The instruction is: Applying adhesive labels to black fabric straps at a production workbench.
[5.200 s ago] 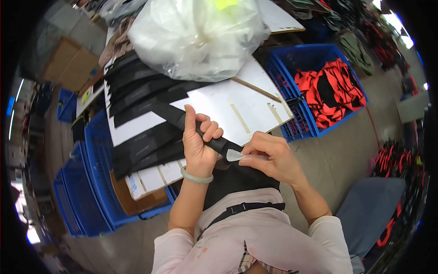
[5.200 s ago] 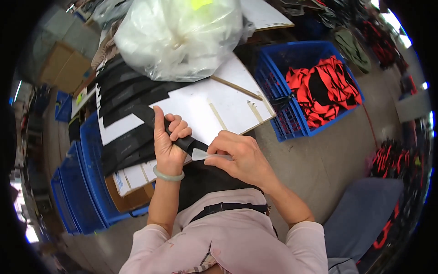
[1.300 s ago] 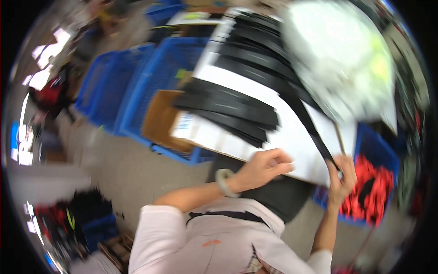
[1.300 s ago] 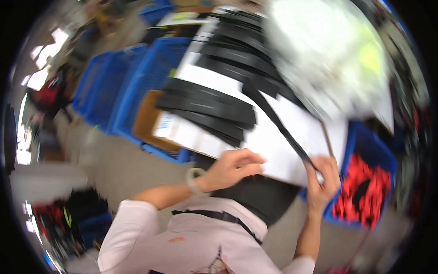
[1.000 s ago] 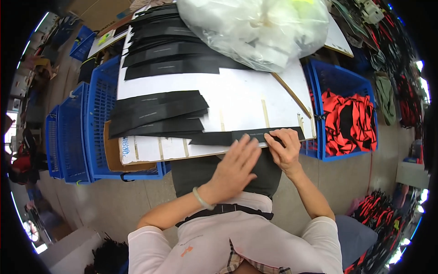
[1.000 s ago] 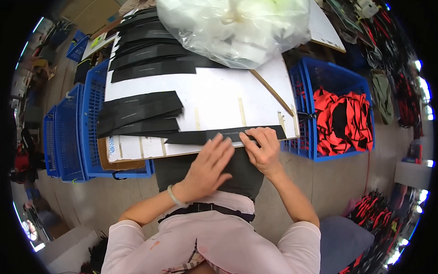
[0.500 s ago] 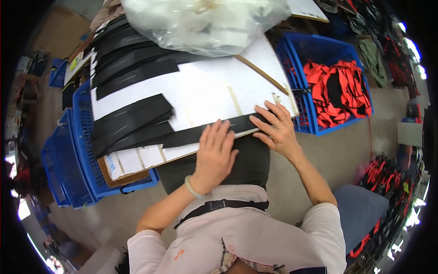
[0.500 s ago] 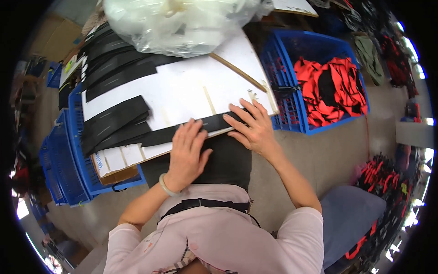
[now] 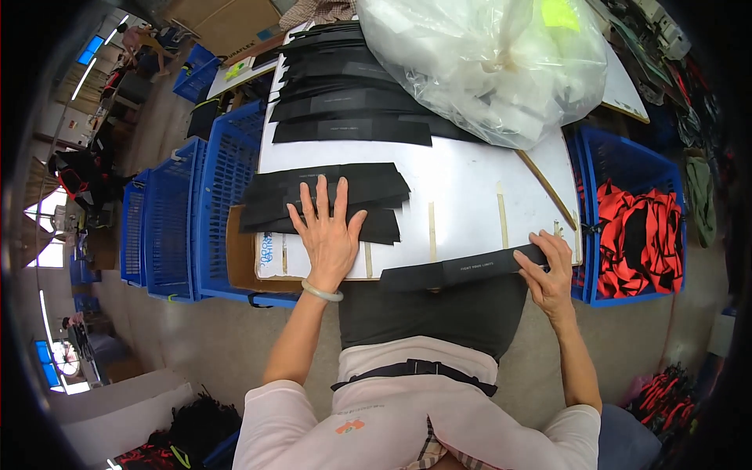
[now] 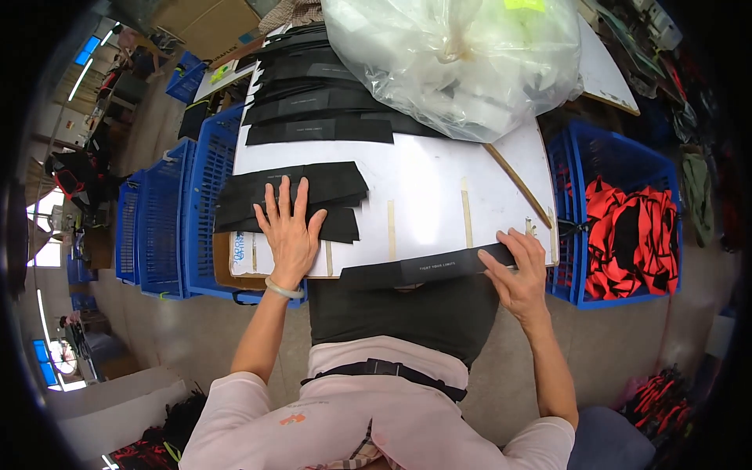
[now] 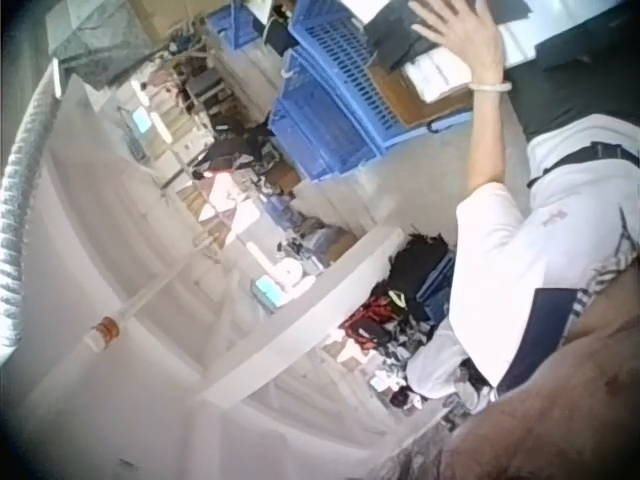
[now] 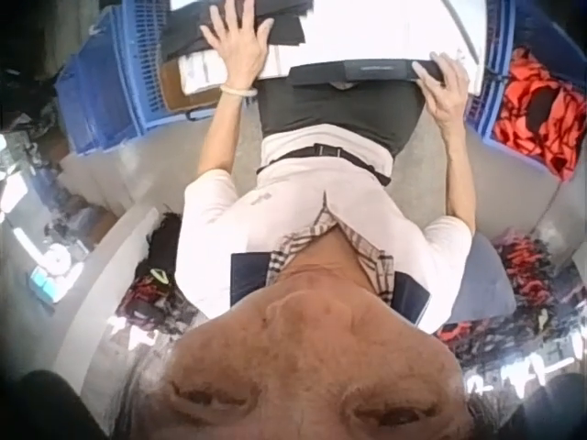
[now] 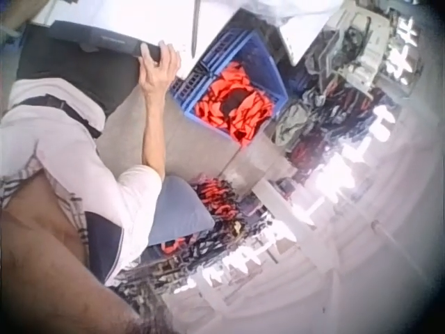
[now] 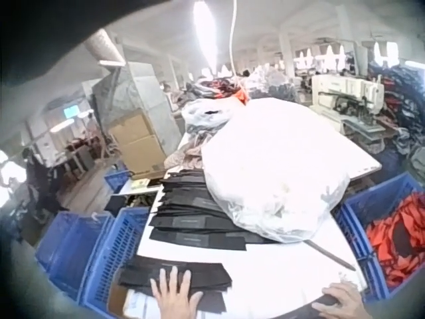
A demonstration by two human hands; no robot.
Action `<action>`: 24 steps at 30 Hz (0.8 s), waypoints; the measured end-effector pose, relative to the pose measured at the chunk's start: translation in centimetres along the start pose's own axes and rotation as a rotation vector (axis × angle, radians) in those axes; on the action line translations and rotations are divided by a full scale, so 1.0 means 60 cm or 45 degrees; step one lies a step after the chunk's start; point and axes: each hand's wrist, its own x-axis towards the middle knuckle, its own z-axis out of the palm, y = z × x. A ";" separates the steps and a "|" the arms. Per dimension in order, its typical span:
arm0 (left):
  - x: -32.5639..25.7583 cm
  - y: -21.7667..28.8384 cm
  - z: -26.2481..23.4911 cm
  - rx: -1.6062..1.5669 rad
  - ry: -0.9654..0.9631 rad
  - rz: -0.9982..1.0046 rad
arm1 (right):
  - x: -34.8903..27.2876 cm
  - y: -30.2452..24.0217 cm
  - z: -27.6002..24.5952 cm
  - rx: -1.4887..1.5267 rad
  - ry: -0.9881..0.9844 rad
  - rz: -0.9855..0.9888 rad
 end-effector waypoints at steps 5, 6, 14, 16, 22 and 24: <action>0.024 0.008 0.009 0.039 0.072 -0.077 | 0.017 -0.013 0.006 0.014 0.052 0.043; 0.028 0.016 0.000 0.016 0.059 -0.117 | 0.026 -0.015 0.013 0.013 0.074 0.052; -0.038 0.209 -0.062 -0.787 -0.488 0.586 | 0.031 -0.019 0.026 -0.024 0.082 0.047; -0.047 0.216 -0.042 -0.691 -0.482 0.624 | 0.015 -0.014 0.020 -0.043 0.062 0.078; -0.051 0.237 -0.041 -0.608 -0.453 0.640 | -0.016 0.000 0.007 -0.057 0.083 0.152; -0.053 0.243 -0.040 -0.609 -0.433 0.619 | -0.021 0.000 0.011 -0.054 0.101 0.166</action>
